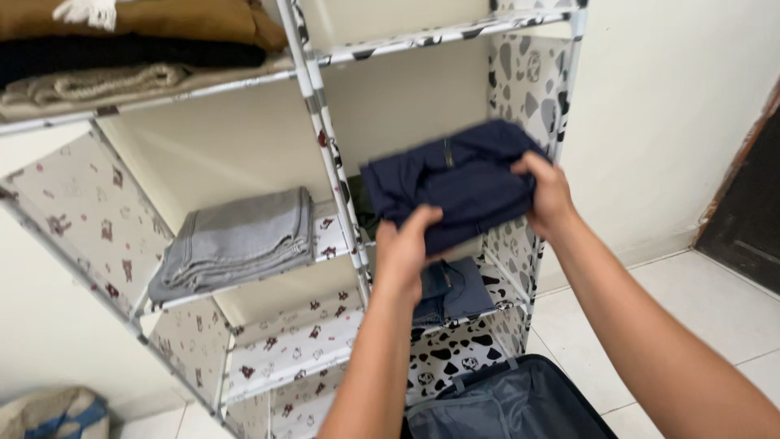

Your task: The person opens a suitcase and removes folded clothes and toiletries, placing them onto a nearby storage shelf. The person then closes the suitcase and moves it to the floor to continue unpacking the remaining items.

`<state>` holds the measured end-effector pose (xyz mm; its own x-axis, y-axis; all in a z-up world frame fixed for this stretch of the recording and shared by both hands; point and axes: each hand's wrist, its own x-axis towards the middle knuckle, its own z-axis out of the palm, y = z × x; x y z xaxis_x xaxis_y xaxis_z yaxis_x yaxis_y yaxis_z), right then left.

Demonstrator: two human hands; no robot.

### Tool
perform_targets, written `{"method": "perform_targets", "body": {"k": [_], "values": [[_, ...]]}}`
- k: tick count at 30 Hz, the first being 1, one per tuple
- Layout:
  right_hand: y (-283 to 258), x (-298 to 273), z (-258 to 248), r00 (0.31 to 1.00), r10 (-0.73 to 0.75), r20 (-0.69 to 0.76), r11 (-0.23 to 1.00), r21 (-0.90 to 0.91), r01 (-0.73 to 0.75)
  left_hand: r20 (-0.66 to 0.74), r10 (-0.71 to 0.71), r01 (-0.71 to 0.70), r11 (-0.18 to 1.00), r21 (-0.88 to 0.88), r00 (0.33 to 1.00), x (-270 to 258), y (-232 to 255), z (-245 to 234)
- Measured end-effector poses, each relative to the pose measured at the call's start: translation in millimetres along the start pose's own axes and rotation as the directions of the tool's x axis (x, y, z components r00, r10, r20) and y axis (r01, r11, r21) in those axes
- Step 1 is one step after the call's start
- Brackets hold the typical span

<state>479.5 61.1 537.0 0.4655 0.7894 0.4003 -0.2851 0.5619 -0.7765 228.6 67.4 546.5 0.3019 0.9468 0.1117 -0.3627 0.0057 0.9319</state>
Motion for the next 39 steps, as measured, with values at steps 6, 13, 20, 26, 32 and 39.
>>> {"method": "perform_targets", "body": {"k": [6, 13, 20, 26, 32, 39], "values": [[3.1, 67.7, 37.9, 0.963, -0.188, -0.192, 0.812, -0.582, 0.043, -0.234, 0.383, -0.277, 0.881, 0.383, 0.894, 108.1, 4.9, -2.1], [62.9, 52.2, 31.6, 0.986, -0.021, 0.167, 0.379, -0.911, 0.162, -0.023, 0.456, -0.28, 0.585, 0.761, 0.89, 122.0, -45.4, -35.0], [92.8, 50.8, 14.9, 0.985, -0.003, 0.172, -0.026, -0.985, 0.172, 0.016, 0.351, -0.207, 0.516, 0.831, 0.936, 115.0, -44.2, -39.0], [84.6, 56.9, 20.1, 0.979, 0.116, 0.17, -0.146, -0.972, 0.186, -0.068, 0.372, -0.149, 0.526, 0.837, 0.926, 108.6, -45.7, -30.6], [90.3, 49.3, 25.2, 0.993, 0.031, 0.11, -0.275, -0.954, 0.115, 0.063, 0.422, -0.264, 0.438, 0.859, 0.904, 74.7, -53.9, -29.8], [144.6, -27.3, 27.4, 0.794, -0.401, 0.457, -0.217, -0.89, 0.402, 0.073, 0.575, -0.365, 0.412, 0.835, 0.815, 30.8, -79.7, -41.5]]}}
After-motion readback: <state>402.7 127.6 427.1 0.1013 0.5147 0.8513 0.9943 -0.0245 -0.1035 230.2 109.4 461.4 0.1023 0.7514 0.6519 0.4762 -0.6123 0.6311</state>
